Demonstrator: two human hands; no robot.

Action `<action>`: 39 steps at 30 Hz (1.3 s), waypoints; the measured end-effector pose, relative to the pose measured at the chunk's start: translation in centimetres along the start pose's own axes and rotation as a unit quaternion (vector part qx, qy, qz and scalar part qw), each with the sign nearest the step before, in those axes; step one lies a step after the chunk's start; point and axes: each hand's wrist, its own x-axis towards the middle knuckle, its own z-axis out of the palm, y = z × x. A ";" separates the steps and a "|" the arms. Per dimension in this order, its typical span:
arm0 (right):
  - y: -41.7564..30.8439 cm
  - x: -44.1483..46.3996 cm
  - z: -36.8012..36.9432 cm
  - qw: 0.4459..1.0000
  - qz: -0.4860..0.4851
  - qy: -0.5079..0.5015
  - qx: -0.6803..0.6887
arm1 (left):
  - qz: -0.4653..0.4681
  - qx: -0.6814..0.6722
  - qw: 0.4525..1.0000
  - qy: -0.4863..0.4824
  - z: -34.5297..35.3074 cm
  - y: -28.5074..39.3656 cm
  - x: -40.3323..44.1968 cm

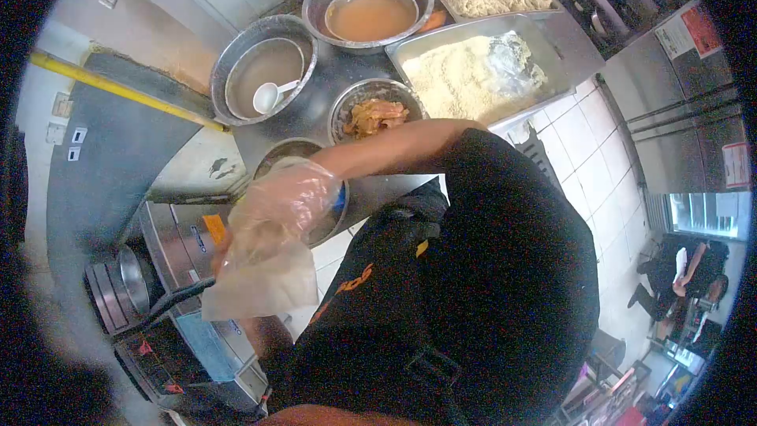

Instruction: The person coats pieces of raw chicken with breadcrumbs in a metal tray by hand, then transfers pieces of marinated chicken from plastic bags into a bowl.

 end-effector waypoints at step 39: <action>7.7 8.7 1.8 0.915 -0.032 0.357 -0.186 | -0.074 0.042 0.982 -0.169 1.0 -15.4 7.7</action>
